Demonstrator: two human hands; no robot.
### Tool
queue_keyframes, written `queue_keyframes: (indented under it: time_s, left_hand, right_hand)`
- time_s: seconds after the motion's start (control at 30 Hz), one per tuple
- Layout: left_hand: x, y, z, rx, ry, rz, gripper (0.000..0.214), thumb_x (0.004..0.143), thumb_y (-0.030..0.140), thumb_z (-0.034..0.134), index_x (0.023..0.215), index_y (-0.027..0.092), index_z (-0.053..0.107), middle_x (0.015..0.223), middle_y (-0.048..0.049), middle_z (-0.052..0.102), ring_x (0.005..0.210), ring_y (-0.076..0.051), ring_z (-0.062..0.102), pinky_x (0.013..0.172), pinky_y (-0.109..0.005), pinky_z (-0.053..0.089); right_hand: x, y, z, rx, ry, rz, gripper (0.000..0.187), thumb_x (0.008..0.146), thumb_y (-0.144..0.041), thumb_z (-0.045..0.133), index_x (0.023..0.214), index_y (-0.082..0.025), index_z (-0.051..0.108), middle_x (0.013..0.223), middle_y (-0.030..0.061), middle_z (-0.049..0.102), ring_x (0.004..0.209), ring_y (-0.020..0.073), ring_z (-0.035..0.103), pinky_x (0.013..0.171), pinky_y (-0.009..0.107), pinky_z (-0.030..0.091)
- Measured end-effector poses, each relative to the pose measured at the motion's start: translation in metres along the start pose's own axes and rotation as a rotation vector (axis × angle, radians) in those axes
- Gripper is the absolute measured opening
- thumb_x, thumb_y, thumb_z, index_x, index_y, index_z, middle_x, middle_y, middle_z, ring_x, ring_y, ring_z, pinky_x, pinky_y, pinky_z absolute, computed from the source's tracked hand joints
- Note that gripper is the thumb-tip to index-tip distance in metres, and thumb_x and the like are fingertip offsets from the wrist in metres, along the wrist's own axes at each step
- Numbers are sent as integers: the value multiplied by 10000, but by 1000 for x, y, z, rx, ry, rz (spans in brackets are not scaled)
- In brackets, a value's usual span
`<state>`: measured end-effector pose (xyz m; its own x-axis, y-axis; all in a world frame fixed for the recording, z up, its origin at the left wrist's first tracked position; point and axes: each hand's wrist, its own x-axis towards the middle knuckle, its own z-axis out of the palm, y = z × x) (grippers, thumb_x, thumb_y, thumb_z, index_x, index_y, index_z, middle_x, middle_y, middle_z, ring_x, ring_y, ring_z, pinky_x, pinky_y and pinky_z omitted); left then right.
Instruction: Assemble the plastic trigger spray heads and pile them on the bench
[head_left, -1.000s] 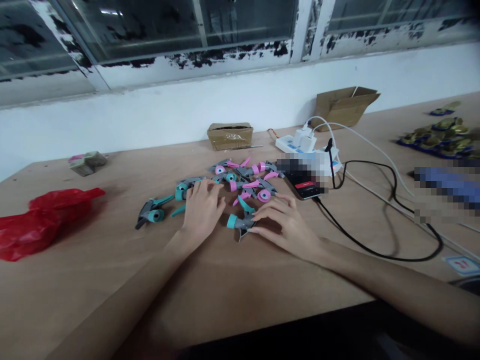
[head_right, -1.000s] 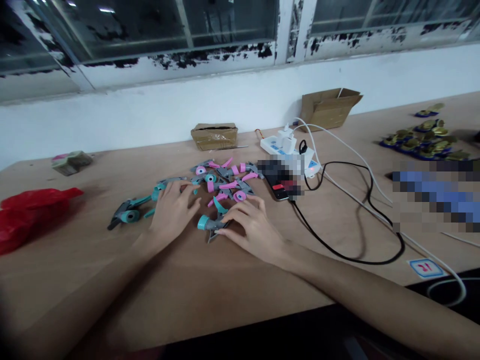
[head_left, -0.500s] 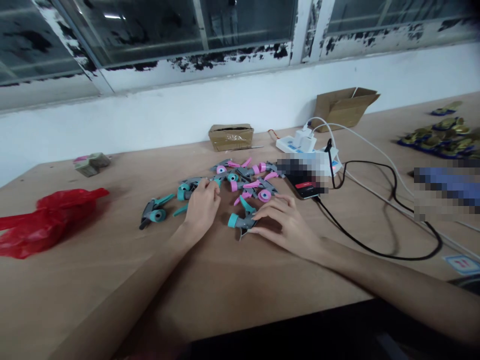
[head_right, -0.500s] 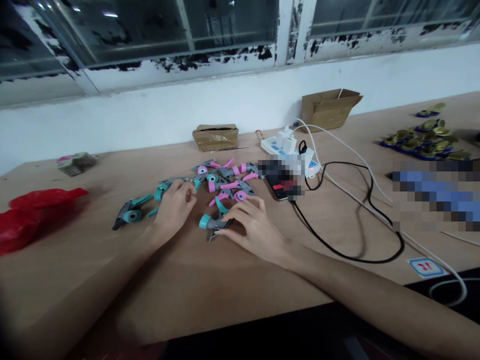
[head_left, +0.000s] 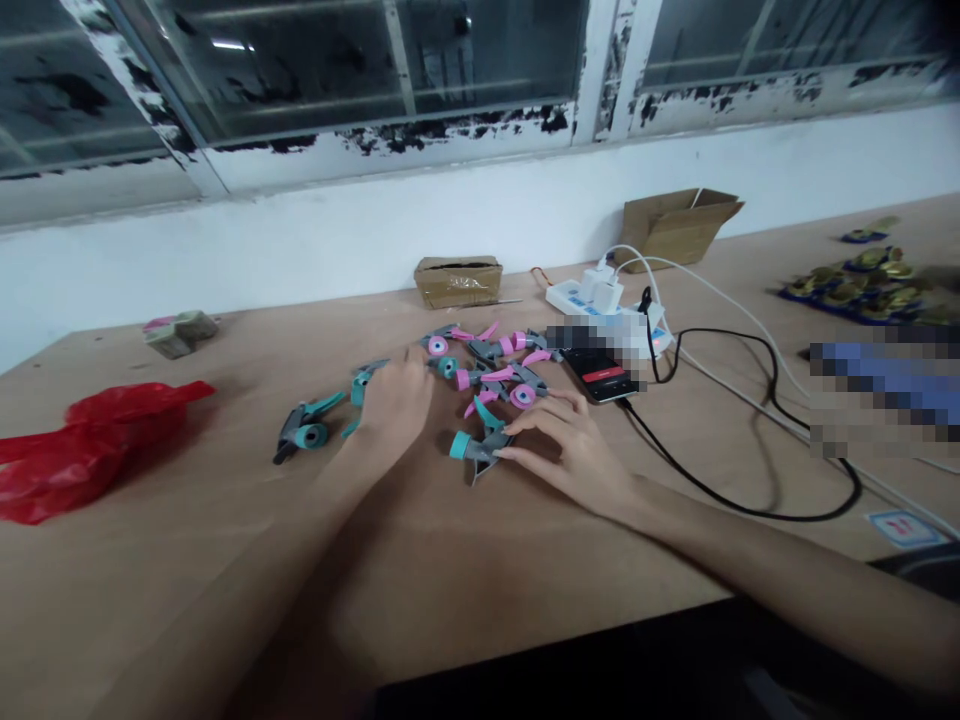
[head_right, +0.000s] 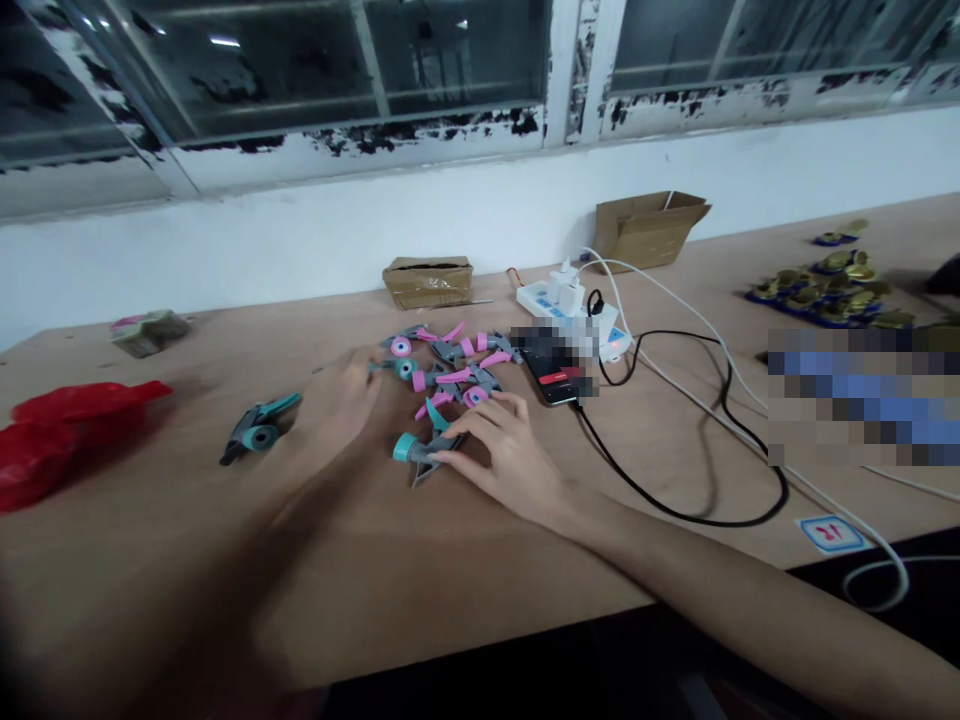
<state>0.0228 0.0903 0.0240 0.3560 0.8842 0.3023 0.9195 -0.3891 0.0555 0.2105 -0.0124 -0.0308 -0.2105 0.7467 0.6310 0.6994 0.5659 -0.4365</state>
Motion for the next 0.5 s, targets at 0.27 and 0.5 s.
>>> queue_keyframes:
  time_s: [0.27,0.5]
  left_hand:
    - [-69,12,-55,-552,117,71,165,886,307,460,966,235,587,805,13,645,632,-139,593,637,-259,461]
    - [-95,41,2,-1181,-323,45,190,906,320,437,919,186,571,706,-4,618,634,-125,605,608,-246,503]
  right_hand:
    - [1,-4,-9,152,106,101,705,662,-495,705,1227,-204,400,1128,106,608,1079,257,553,900,444,390]
    - [0,-10,-11,178,75,-118,79,795,-309,632,804,-232,615,728,-31,681,708,132,633,846,366,438]
